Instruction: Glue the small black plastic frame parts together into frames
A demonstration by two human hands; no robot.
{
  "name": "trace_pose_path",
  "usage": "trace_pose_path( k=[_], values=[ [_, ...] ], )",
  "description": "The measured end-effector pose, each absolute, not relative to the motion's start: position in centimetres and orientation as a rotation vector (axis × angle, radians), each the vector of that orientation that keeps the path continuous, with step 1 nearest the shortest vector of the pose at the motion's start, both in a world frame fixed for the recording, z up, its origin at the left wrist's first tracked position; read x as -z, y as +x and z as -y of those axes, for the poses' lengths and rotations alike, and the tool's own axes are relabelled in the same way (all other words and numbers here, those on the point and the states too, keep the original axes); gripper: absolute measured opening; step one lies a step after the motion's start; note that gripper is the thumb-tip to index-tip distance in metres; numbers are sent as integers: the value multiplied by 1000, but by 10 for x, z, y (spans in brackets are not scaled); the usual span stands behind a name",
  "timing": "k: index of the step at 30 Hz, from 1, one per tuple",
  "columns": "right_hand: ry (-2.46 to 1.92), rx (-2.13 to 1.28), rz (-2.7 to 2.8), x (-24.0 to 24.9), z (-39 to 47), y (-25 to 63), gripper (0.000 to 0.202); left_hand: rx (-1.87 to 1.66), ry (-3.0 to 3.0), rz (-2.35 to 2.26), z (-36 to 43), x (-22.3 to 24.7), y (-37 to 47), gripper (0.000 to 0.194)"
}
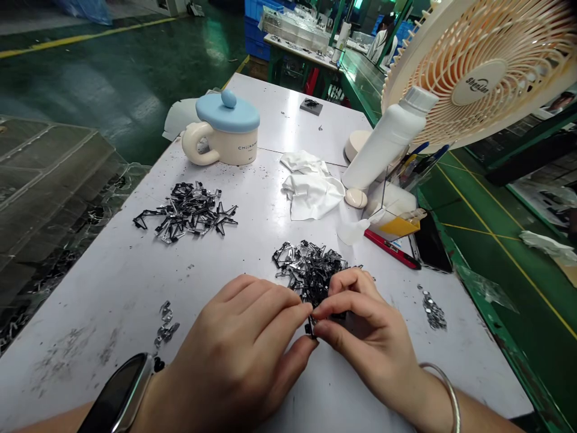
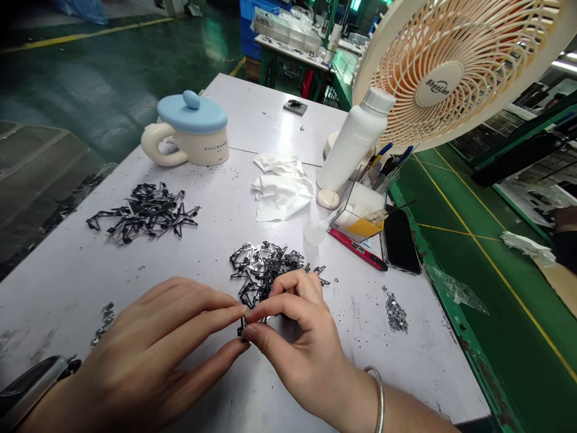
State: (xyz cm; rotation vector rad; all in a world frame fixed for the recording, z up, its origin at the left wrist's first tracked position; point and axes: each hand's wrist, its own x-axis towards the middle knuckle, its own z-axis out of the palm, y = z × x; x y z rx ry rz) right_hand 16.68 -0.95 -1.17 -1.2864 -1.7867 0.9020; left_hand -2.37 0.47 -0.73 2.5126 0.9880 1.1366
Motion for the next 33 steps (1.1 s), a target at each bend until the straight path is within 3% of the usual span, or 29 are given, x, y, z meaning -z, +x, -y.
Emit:
trace_pose_path(
  k=[23,33],
  values=[
    [-1287,-802,1851,10,9,164,6,-1139,2519,-978,-5,8,-24,11],
    [-1277,-914,1883,7,8,169,7,-1156,2505,-969,-3,6,-23,9]
  ],
)
